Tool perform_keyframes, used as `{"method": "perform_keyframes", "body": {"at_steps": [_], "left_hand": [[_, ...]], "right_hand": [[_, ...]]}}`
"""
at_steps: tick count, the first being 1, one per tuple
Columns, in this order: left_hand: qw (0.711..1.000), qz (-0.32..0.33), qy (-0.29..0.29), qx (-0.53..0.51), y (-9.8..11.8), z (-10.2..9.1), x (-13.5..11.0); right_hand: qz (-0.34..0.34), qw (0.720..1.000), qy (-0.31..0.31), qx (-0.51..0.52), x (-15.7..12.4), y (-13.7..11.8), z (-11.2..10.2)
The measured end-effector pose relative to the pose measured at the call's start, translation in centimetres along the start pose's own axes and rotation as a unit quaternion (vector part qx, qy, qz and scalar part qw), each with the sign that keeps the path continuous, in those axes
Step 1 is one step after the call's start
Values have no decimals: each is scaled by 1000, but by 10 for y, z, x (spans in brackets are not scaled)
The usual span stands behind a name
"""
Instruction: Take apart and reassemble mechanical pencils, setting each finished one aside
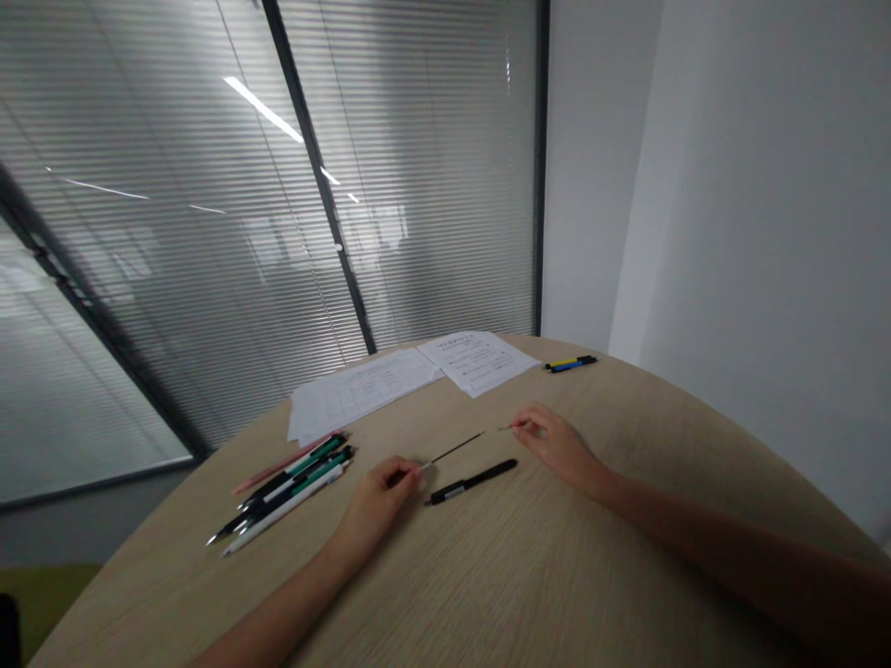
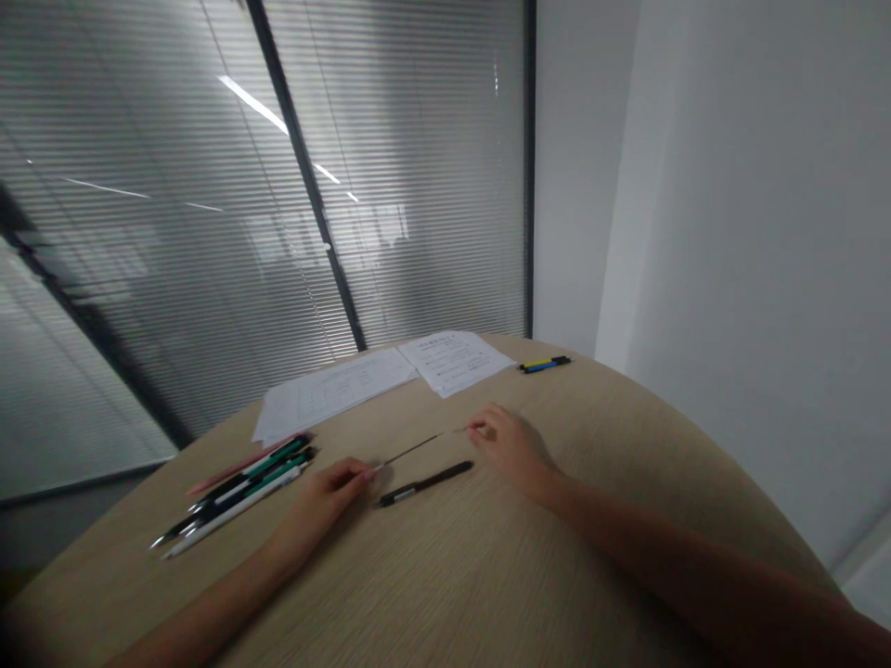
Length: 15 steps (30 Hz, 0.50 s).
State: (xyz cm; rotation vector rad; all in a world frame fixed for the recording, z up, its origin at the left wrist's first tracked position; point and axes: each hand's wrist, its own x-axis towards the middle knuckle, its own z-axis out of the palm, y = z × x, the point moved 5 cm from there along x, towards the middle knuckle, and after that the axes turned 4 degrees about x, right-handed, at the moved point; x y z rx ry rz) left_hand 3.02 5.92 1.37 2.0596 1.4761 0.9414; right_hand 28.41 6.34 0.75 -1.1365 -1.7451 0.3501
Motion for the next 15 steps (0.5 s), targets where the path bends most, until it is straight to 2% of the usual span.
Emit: {"method": "perform_keyframes", "body": {"at_steps": [3,5,10,15], "left_hand": [[998,25,63,-12,-4,-7,4],[996,45,83,5,-6,-11,7],[985,112,88,93,-4,-20,9],[981,97,52,157,-10,-18,11]], "right_hand": [[55,998,38,-12,3,15,-3],[53,996,52,-43,3,20,-3],[27,981,81,-172,1,29,1],[10,975,86,-203,-3,34,7]]}}
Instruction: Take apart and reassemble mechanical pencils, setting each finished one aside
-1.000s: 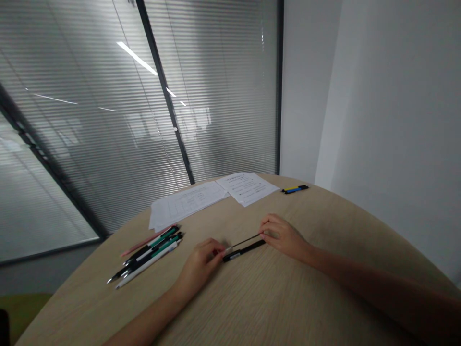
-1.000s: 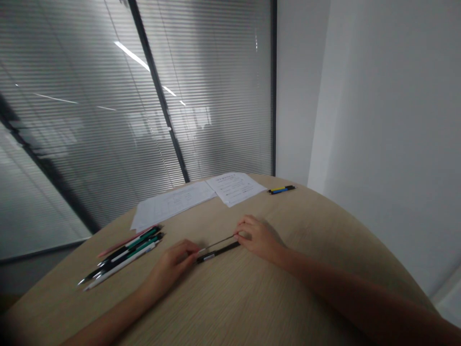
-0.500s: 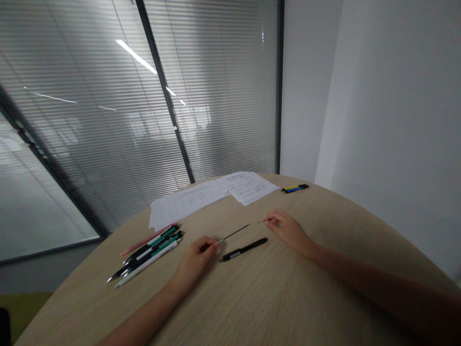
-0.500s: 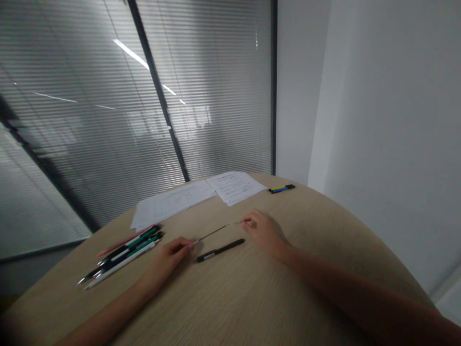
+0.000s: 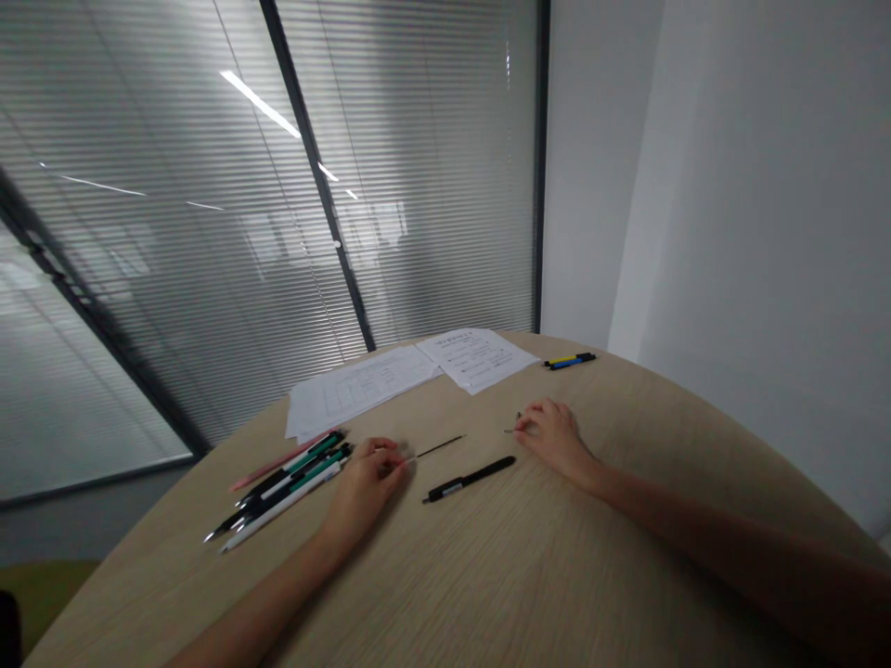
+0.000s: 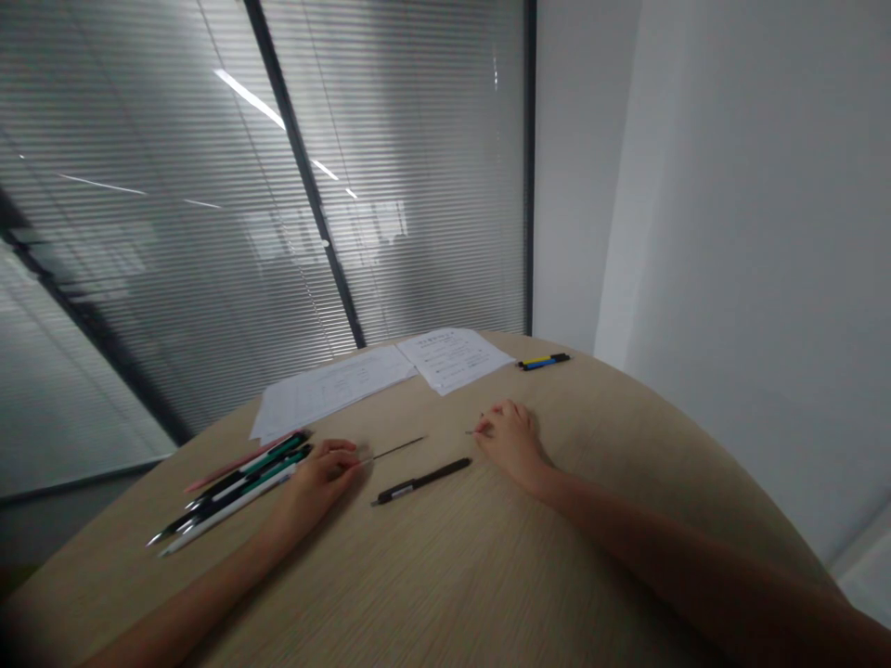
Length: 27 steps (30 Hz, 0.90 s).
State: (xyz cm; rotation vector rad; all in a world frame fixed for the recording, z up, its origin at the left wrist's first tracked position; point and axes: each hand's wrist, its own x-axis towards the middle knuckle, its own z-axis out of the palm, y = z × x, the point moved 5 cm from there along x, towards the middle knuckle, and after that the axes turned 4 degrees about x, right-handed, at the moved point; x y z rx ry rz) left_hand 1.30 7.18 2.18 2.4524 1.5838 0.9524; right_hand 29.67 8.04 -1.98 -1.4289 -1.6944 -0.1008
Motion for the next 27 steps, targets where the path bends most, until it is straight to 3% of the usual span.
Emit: {"method": "perform_keyframes", "body": {"at_steps": [3,8,11,15,20,27], "left_hand": [[999,-7,-15,33,-3,5,0],[999,5,10,41,-8,7,1],[999,36,25,31,-3,4,0],[990,126,36,45,22,-2,-7],[964,234,-31,125,49,4,-20],[952,257,-86,141,52,13,-22]], "right_hand": [[3,1000,-12,0,0,2,3],[-12,999,-43,2,2,-5,0],[-86,993,-67,38,1,-24,-7],[-204,966,-138,75,-9,-52,-12],[-252,949,-181,61,-16,-63,-13],[-283,943,-163,65,-15,-67,-16]]}}
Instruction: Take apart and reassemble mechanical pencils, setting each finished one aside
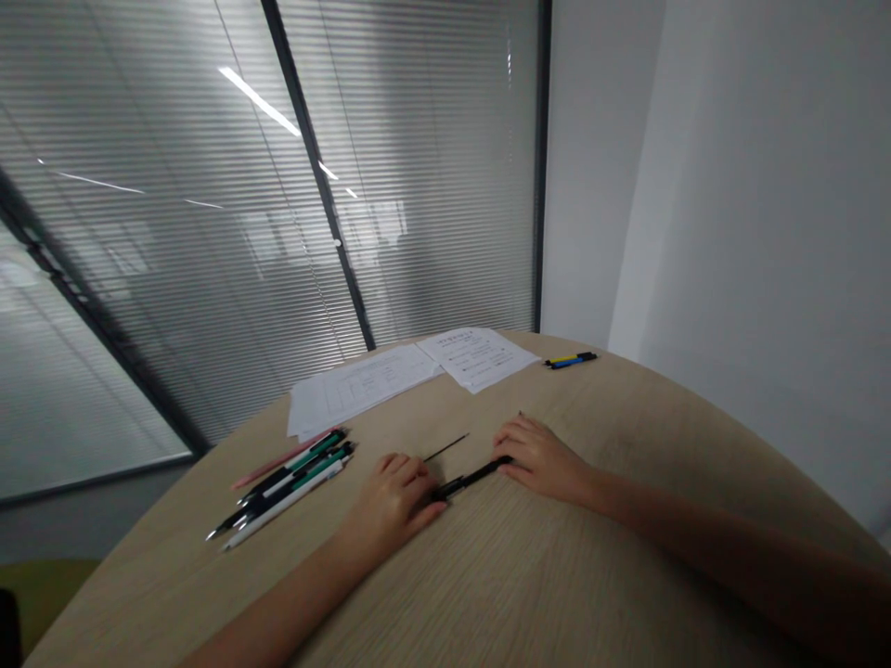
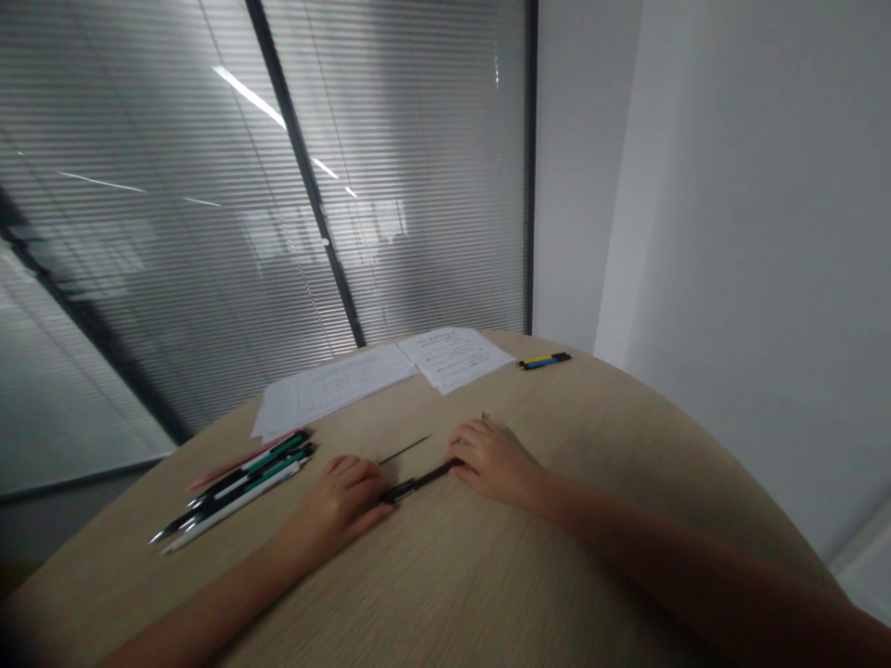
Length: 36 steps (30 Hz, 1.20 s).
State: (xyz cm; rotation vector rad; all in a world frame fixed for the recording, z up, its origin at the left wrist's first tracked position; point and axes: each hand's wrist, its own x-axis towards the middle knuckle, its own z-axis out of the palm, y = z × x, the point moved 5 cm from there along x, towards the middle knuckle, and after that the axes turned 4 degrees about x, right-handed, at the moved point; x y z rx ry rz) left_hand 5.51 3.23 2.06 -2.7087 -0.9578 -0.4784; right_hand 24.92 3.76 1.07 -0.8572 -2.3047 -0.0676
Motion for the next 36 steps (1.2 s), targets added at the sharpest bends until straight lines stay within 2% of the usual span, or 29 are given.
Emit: {"method": "perform_keyframes", "body": {"at_steps": [4,11,16,23,25,29,33,36], "left_hand": [[1000,-4,24,4,-2,0,-1],[994,-51,95,-36,-13,-7,-2],[991,-76,100,-53,-18,-8,-2],[987,-95,112,-60,-21,-10,-3],[984,-108,124,-68,-23,-11,-3],[973,-162,130,-100,-32,-12,-3],[957,-223,120,-144,-40,-12,-4],[947,-248,118,-165,-44,-10,-5]], "right_hand": [[9,1000,11,-2,0,1,-2],[70,995,66,17,-1,15,-7],[109,988,82,79,0,30,-7],[160,977,96,104,-3,41,-5],[210,962,122,126,-6,50,-5],[325,908,193,183,-15,77,-5],[369,880,217,204,-21,99,-7],[403,866,208,209,-26,111,-9]]}}
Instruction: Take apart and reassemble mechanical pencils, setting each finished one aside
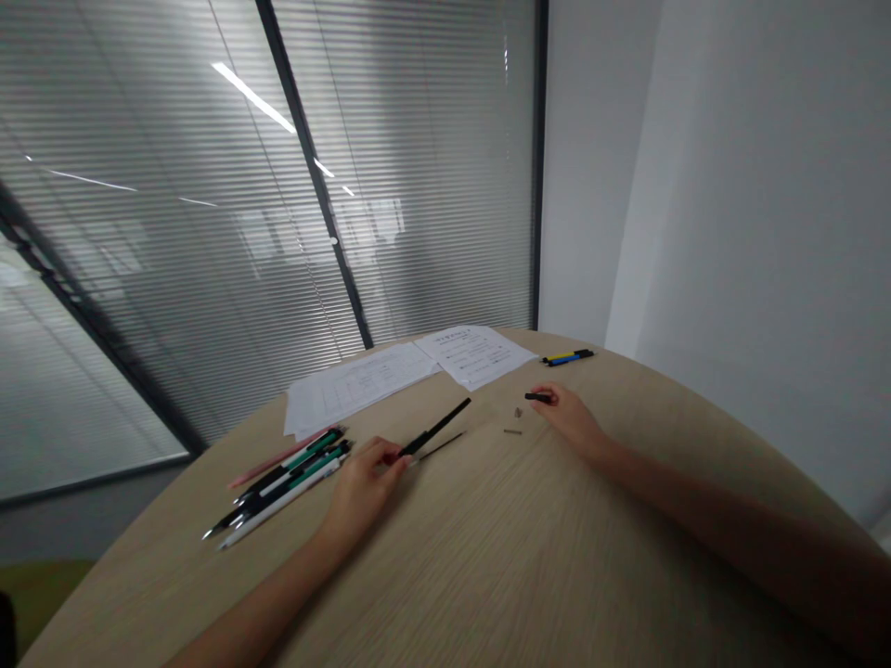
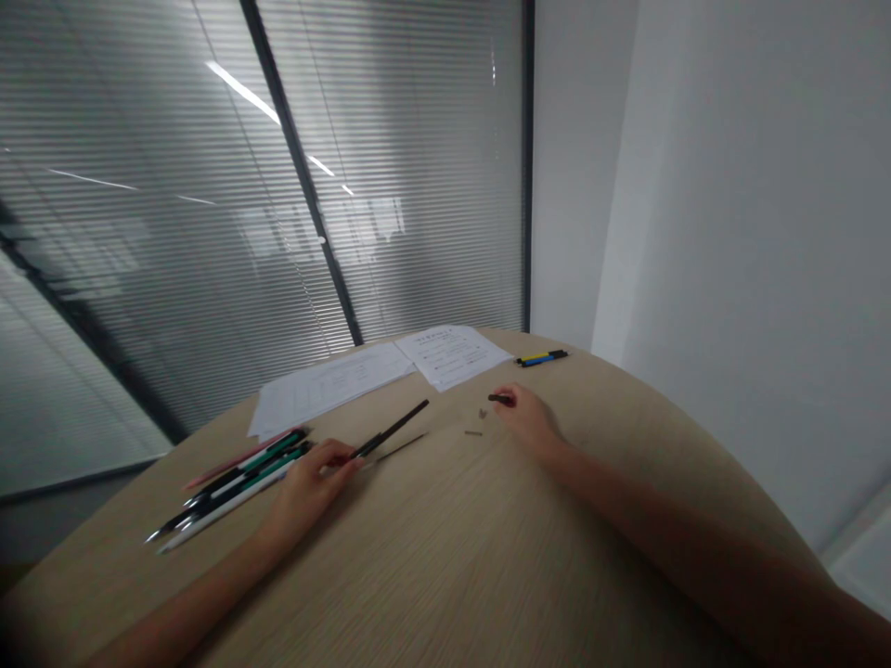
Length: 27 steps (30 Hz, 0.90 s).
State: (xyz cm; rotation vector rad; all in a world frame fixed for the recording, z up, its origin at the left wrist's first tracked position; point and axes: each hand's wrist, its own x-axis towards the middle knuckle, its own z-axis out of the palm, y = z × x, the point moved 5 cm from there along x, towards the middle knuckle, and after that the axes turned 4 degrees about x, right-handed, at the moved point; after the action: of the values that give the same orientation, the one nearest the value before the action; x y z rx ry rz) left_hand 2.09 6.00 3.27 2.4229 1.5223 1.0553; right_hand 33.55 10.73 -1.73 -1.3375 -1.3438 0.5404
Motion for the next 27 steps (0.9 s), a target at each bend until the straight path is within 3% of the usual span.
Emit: {"method": "perform_keyframes", "body": {"at_steps": [5,14,20,27], "left_hand": [[999,-36,-12,-20,-8,4,0],[995,-89,-4,-40,-10,2,1],[989,-117,20,-91,-17,3,3],[967,-188,11,-174,-15,1,0]], "right_hand": [[9,998,-44,-42,6,3,-6],[-87,976,-103,-170,8,7,4],[-58,977,-121,-167,8,9,6],[-24,988,-115,-96,3,2,7]]}}
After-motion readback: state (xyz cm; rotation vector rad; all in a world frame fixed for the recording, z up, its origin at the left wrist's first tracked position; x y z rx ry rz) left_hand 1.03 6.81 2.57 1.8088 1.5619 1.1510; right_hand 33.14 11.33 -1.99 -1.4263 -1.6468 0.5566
